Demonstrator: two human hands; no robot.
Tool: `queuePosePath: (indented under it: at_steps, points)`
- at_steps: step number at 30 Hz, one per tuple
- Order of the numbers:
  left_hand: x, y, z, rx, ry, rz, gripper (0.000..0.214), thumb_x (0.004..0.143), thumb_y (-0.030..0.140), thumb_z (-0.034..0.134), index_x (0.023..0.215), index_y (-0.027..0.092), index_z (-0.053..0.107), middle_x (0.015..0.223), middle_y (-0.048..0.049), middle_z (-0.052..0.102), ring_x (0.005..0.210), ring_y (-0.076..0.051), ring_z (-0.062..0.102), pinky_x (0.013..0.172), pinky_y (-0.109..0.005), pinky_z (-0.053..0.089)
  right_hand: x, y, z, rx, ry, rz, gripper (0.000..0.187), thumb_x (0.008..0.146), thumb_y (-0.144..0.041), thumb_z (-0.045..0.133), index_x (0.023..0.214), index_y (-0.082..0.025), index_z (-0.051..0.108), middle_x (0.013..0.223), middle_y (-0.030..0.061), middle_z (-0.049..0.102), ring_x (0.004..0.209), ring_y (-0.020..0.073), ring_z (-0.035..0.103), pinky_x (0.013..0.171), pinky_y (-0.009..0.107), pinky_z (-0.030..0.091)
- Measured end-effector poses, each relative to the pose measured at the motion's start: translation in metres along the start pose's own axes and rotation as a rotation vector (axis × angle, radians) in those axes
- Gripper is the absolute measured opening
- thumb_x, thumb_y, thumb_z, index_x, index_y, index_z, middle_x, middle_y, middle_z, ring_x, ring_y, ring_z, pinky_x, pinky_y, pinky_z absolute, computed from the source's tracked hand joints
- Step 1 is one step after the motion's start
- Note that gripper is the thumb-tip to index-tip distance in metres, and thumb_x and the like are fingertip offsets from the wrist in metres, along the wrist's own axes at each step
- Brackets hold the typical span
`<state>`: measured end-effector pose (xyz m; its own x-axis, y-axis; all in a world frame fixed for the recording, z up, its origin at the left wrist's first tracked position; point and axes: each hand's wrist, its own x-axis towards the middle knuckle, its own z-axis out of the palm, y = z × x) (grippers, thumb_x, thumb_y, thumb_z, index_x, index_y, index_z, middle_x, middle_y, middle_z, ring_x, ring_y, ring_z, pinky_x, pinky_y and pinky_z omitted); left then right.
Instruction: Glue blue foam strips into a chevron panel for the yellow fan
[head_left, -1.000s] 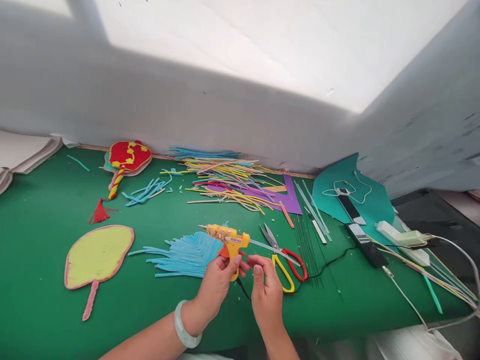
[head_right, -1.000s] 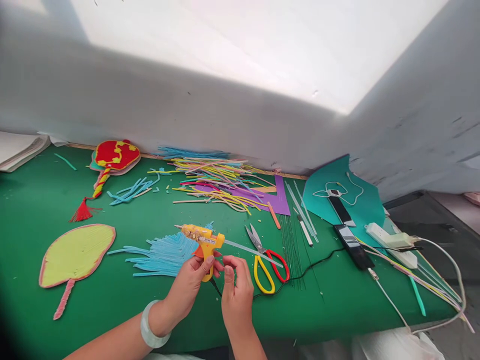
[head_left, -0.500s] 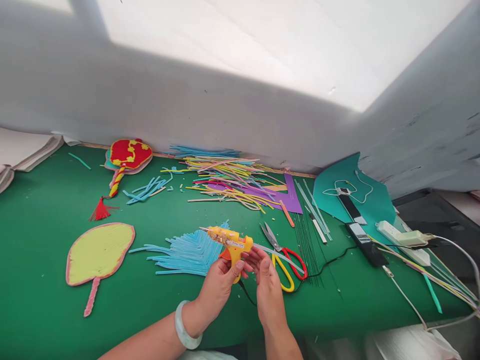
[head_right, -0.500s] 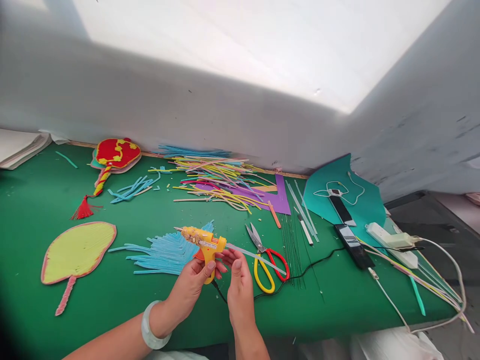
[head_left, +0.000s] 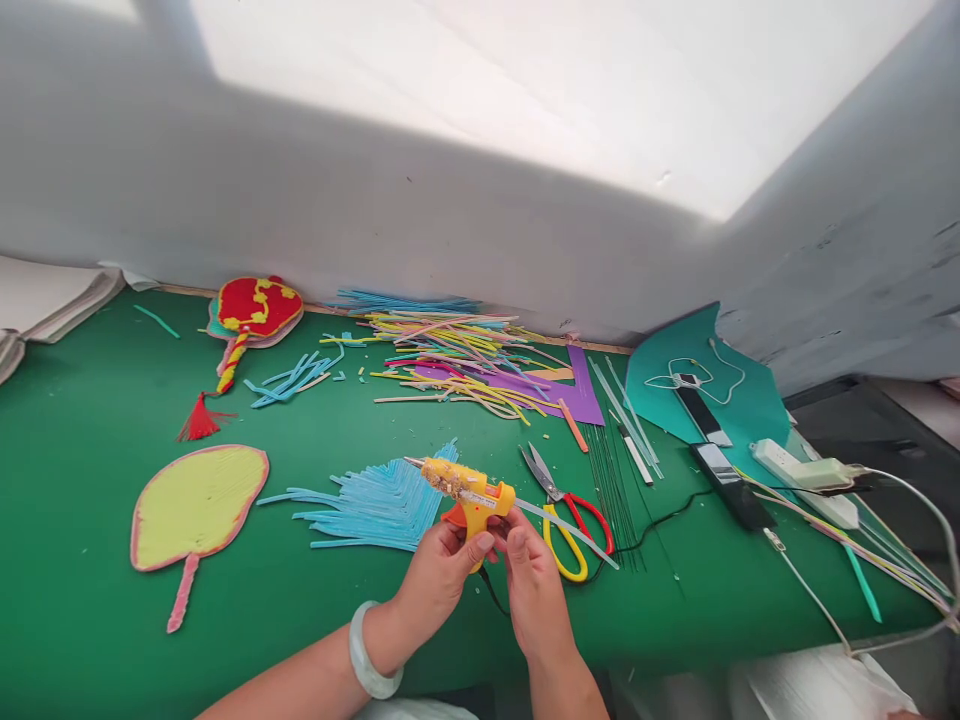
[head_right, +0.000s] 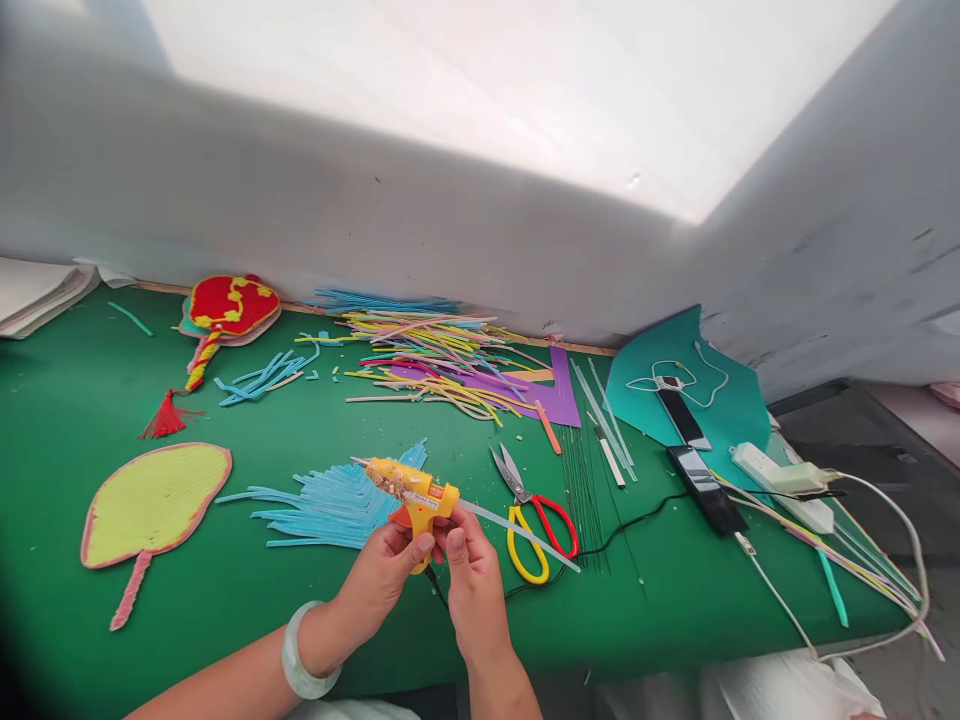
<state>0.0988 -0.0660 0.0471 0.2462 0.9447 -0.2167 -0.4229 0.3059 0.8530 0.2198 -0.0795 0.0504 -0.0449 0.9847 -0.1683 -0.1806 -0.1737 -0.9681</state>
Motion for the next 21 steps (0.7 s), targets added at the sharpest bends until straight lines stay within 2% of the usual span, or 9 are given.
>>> queuePosePath:
  at_steps: [3,7,10,12,15,19,21]
  points:
    - [0.000,-0.001,0.001,-0.018,-0.016,0.004,0.060,0.066,0.065,0.078,0.101,0.015,0.072,0.085,-0.0066,0.069,0.075,-0.018,0.059,0.073,-0.032,0.048,-0.001,-0.002,0.000,-0.029,-0.003,0.006,0.056,0.090,-0.066,0.051,0.122,-0.022,0.063,0.096,0.0080,0.071,0.077,0.0180,0.063,0.070,0.030,0.054]
    - [0.000,-0.003,0.002,-0.038,-0.010,0.013,0.060,0.066,0.064,0.078,0.103,0.017,0.072,0.094,-0.0081,0.070,0.084,-0.021,0.060,0.079,-0.034,0.049,0.000,-0.008,-0.001,-0.107,-0.041,-0.019,0.049,0.089,-0.062,0.057,0.116,-0.022,0.066,0.094,0.0064,0.069,0.076,0.0175,0.061,0.069,0.028,0.053]
    - [0.001,-0.004,0.002,-0.028,-0.018,0.012,0.062,0.065,0.069,0.076,0.096,0.017,0.070,0.090,-0.0066,0.068,0.076,-0.018,0.057,0.073,-0.032,0.049,0.000,-0.011,-0.003,-0.177,-0.066,-0.056,0.048,0.087,-0.062,0.059,0.113,-0.022,0.067,0.086,0.0039,0.066,0.069,0.0158,0.058,0.063,0.027,0.053]
    - [0.002,-0.006,0.003,0.006,-0.036,0.004,0.063,0.068,0.075,0.069,0.089,0.016,0.066,0.077,-0.0033,0.063,0.065,-0.015,0.052,0.064,-0.029,0.046,0.001,-0.009,-0.004,-0.198,-0.076,-0.045,0.053,0.086,-0.066,0.058,0.113,-0.021,0.066,0.081,0.0026,0.063,0.062,0.0135,0.054,0.057,0.026,0.051]
    - [0.000,-0.011,0.004,0.074,-0.045,-0.024,0.066,0.074,0.082,0.055,0.079,0.017,0.059,0.060,0.0025,0.049,0.053,-0.011,0.045,0.054,-0.027,0.041,0.002,-0.003,-0.006,-0.206,-0.086,0.045,0.060,0.083,-0.071,0.058,0.112,-0.019,0.065,0.075,0.0013,0.061,0.053,0.0114,0.051,0.051,0.025,0.049]
    - [-0.005,-0.018,0.008,0.103,-0.068,-0.040,0.073,0.079,0.086,0.039,0.078,0.016,0.058,0.057,0.0017,0.047,0.050,-0.011,0.045,0.049,-0.026,0.039,0.001,0.001,-0.004,-0.198,-0.065,0.158,0.063,0.076,-0.073,0.063,0.101,-0.016,0.070,0.064,-0.0005,0.057,0.043,0.0090,0.045,0.041,0.024,0.045]
    - [-0.006,-0.020,0.010,0.102,-0.101,-0.046,0.079,0.079,0.088,0.033,0.081,0.015,0.062,0.056,0.0010,0.047,0.050,-0.012,0.045,0.048,-0.026,0.039,-0.001,-0.001,-0.001,-0.192,-0.053,0.184,0.061,0.075,-0.071,0.066,0.104,-0.017,0.071,0.069,0.0015,0.061,0.040,0.0073,0.042,0.036,0.023,0.042]
